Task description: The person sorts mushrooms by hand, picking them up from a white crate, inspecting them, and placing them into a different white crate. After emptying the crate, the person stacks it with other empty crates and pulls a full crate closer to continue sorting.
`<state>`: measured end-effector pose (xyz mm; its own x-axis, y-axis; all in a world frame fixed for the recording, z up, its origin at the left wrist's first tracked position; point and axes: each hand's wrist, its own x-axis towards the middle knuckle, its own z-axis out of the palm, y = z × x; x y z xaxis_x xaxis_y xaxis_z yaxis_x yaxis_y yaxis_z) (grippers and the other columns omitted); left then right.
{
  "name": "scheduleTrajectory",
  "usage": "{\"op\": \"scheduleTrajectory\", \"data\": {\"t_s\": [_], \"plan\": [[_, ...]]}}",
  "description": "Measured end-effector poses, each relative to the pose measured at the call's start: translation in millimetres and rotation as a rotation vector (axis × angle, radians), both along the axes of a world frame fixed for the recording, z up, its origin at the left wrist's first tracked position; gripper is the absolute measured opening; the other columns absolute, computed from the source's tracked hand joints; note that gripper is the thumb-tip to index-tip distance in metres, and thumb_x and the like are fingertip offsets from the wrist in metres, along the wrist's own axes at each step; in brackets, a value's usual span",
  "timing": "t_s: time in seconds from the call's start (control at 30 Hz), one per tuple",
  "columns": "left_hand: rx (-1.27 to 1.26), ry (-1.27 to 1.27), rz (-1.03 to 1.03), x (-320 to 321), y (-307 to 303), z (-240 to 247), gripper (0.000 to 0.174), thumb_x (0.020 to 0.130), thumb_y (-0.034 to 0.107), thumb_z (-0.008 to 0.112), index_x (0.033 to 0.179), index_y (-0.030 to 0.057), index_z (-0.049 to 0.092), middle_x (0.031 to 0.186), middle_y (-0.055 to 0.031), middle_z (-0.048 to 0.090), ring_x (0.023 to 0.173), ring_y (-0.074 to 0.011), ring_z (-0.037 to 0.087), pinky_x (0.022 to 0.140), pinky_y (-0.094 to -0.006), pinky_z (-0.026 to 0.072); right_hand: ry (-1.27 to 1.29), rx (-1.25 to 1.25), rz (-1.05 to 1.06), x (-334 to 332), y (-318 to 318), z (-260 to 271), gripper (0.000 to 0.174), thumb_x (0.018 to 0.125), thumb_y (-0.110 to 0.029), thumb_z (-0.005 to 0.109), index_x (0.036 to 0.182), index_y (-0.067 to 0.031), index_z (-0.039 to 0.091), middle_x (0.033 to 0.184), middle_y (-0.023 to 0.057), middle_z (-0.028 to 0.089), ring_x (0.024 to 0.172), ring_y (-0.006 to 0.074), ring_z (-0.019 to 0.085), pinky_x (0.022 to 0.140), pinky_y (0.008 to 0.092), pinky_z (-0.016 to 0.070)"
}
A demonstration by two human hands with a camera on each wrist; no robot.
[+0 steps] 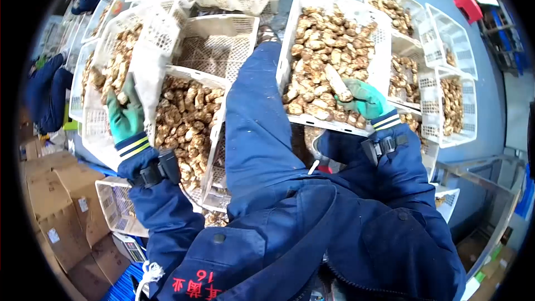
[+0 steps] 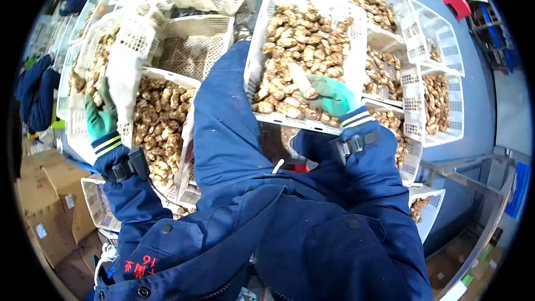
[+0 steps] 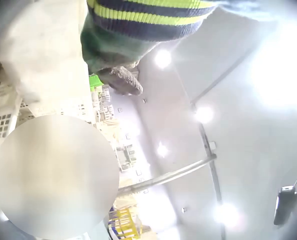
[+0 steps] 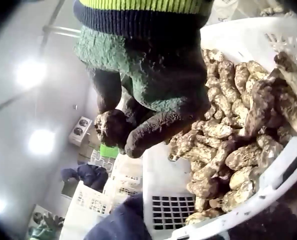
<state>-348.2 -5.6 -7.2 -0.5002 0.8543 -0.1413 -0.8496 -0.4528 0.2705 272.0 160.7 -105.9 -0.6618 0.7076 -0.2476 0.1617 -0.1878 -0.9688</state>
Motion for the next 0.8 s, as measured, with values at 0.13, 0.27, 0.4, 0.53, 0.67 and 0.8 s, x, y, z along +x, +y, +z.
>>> {"op": "scheduleTrajectory", "data": {"t_s": [0.13, 0.27, 0.4, 0.53, 0.67, 0.8], "plan": [[0.053, -0.044, 0.078, -83.1, -19.8, -4.8, 0.073, 0.089, 0.014, 0.061, 0.145, -0.0105, 0.021, 0.149, -0.0328, 0.027, 0.136, -0.0439, 0.036, 0.112, -0.0502, 0.0386, 0.342, -0.358, -0.238, -20.7, -34.5, 40.9, 0.065, 0.078, 0.017, 0.066, 0.138, 0.0048, 0.044, 0.13, 0.0107, 0.056, 0.115, 0.0186, 0.057, 0.097, 0.0315, 0.0495], [0.002, 0.042, 0.047, -66.2, -26.4, 26.3, 0.083, 0.091, 0.034, 0.06, 0.146, -0.0113, 0.018, 0.147, -0.0321, 0.032, 0.138, -0.0421, 0.034, 0.116, -0.0505, 0.0313, 0.116, 0.088, -0.071, -34.8, -41.6, 54.7, 0.058, 0.084, 0.008, 0.065, 0.138, 0.0043, 0.044, 0.13, 0.0104, 0.057, 0.114, 0.0176, 0.057, 0.096, 0.0303, 0.0498], [-0.286, 1.072, -0.421, 125.1, 12.0, 27.9, 0.076, 0.096, 0.055, 0.046, 0.145, -0.0015, 0.032, 0.135, -0.0274, 0.051, 0.123, -0.0325, 0.055, 0.096, -0.0365, 0.0517, 0.117, 0.166, 0.027, -46.8, -38.5, 69.2, 0.043, 0.088, -0.004, 0.062, 0.129, 0.0035, 0.053, 0.121, 0.0125, 0.062, 0.108, 0.0201, 0.061, 0.092, 0.0317, 0.0505], [-0.415, 0.611, -1.089, 277.3, 34.2, 21.6, 0.084, 0.091, 0.074, 0.035, 0.143, 0.0088, 0.039, 0.105, -0.018, 0.066, 0.08, -0.024, 0.067, 0.067, -0.0323, 0.0542, 0.049, 0.21, 0.05, -82.6, -43.8, 112.7, 0.037, 0.086, -0.013, 0.062, 0.12, -0.0017, 0.062, 0.105, 0.0136, 0.068, 0.097, 0.027, 0.066, 0.086, 0.0331, 0.0506], [-0.216, 0.353, -1.096, 306.4, 53.4, -10.4, 0.065, 0.097, 0.056, 0.043, 0.136, 0.0038, 0.044, 0.096, -0.0124, 0.063, 0.074, -0.0161, 0.062, 0.059, -0.0228, 0.0465, -0.298, 0.924, 0.191, -87.8, -49.0, 134.1, 0.039, 0.087, -0.009, 0.059, 0.126, -0.0029, 0.059, 0.105, 0.0127, 0.067, 0.095, 0.0253, 0.065, 0.084, 0.035, 0.0504], [-0.183, 0.471, -0.896, 324.6, 46.4, -3.4, 0.05, 0.098, 0.028, 0.049, 0.139, -0.0012, 0.042, 0.1, -0.0156, 0.064, 0.081, -0.0178, 0.064, 0.067, -0.0235, 0.0502, 0.281, -0.053, -0.191, -72.0, -44.6, 95.8, 0.047, 0.1, -0.018, 0.05, 0.142, 0.0011, 0.04, 0.138, 0.0134, 0.051, 0.123, 0.0189, 0.052, 0.094, 0.0316, 0.0474]]}}
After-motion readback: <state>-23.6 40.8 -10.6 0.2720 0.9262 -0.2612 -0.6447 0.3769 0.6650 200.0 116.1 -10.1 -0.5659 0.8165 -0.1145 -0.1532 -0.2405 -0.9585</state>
